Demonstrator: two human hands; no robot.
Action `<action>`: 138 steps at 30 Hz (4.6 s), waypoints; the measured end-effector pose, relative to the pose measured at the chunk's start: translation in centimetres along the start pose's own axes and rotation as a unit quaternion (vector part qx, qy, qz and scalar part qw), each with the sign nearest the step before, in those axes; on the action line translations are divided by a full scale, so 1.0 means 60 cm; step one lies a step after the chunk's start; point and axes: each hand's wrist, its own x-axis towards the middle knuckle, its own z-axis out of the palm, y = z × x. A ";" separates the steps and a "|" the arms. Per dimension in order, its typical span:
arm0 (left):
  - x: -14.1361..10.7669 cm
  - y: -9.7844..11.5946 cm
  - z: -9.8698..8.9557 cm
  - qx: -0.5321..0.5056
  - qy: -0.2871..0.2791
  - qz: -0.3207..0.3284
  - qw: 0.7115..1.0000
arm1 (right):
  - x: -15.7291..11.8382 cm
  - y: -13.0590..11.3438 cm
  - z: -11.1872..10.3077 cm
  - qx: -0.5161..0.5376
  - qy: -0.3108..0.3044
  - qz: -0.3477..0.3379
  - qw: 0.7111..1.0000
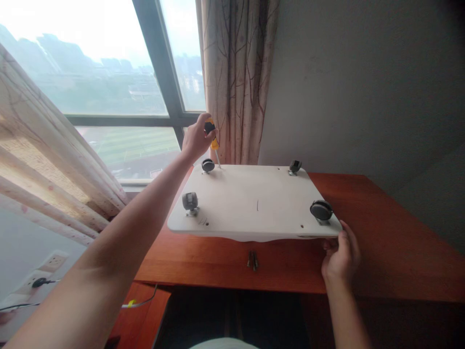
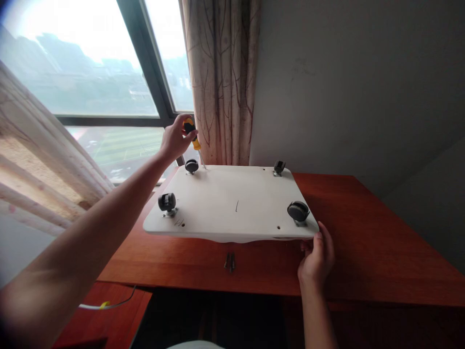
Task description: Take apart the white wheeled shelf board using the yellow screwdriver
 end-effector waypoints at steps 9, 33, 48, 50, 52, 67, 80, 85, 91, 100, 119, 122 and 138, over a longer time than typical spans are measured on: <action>0.007 -0.001 0.002 -0.007 -0.005 0.000 1.000 | 0.002 0.005 -0.004 -0.026 0.004 -0.009 1.000; -0.006 0.013 -0.015 -0.017 0.010 -0.007 1.000 | 0.004 0.009 -0.004 -0.007 0.017 -0.005 1.000; -0.006 0.002 -0.015 -0.005 0.007 -0.020 1.000 | 0.000 0.000 0.001 -0.001 0.023 0.002 1.000; -0.006 0.001 -0.015 -0.005 0.008 -0.018 1.000 | -0.001 -0.001 0.001 0.002 0.025 0.003 1.000; -0.007 0.000 -0.014 -0.006 0.009 -0.015 1.000 | -0.001 -0.001 0.002 0.003 0.026 0.003 1.000; -0.040 0.090 -0.016 0.087 -0.112 0.124 0.982 | 0.001 0.003 0.001 0.002 0.015 0.001 1.000; -0.055 0.106 -0.019 0.110 -0.143 0.139 0.974 | -0.003 -0.003 0.005 -0.009 0.022 0.002 1.000; -0.063 0.115 -0.019 0.121 -0.157 0.157 0.967 | -0.005 -0.006 0.005 -0.013 0.017 0.000 1.000; -0.072 0.127 -0.016 0.133 -0.196 0.210 0.949 | -0.003 -0.004 0.004 -0.011 0.012 0.000 1.000; -0.076 0.132 -0.017 0.133 -0.190 0.210 0.950 | -0.001 -0.001 0.003 -0.007 0.018 0.002 1.000; -0.030 0.084 -0.013 0.083 -0.113 0.092 0.986 | -0.003 -0.003 0.004 -0.014 0.007 -0.003 1.000; -0.003 0.051 -0.006 0.081 -0.070 0.059 0.992 | -0.002 -0.003 0.003 -0.018 0.003 -0.004 1.000; 0.054 -0.010 0.023 -0.074 -0.078 -0.056 0.993 | -0.001 0.001 -0.001 -0.014 -0.002 0.004 1.000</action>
